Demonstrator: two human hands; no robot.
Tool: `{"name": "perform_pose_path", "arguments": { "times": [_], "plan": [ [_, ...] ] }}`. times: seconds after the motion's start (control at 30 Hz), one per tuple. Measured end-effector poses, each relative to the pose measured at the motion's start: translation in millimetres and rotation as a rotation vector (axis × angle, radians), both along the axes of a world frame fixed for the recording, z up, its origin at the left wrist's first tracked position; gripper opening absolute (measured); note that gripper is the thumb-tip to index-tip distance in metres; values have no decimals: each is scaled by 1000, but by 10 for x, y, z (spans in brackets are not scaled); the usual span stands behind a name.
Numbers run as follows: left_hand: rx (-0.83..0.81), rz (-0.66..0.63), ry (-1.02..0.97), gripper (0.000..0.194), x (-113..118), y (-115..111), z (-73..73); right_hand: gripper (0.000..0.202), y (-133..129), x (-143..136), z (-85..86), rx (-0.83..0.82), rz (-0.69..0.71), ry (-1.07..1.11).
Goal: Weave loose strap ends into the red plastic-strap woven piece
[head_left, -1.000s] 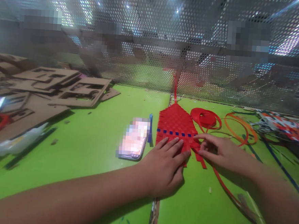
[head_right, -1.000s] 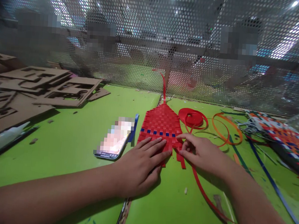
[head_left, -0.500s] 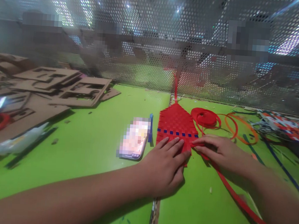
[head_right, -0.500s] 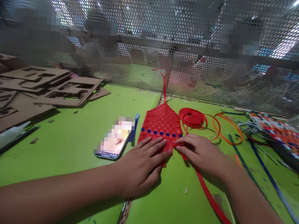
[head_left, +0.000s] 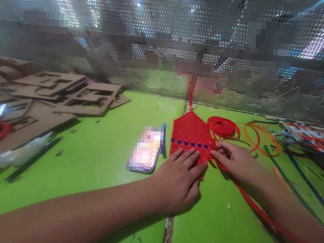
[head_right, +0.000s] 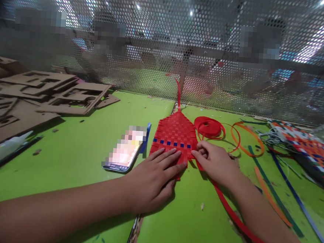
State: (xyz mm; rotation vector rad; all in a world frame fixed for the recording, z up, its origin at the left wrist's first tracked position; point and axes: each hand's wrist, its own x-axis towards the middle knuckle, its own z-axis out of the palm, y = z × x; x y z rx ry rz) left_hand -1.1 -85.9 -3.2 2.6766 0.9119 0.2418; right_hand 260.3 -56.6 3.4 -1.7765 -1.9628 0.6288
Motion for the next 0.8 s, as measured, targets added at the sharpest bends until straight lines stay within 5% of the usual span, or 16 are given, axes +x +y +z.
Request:
{"name": "perform_pose_path", "arguments": {
  "times": [0.53,0.8],
  "plan": [
    [-14,-2,5,62,9,1,6,27,148,27,-161,64,-116,22],
    [-5,-5,-13,62,-5,-5,-9,16,114,-34,-20,110,29,-64]
  ]
}}
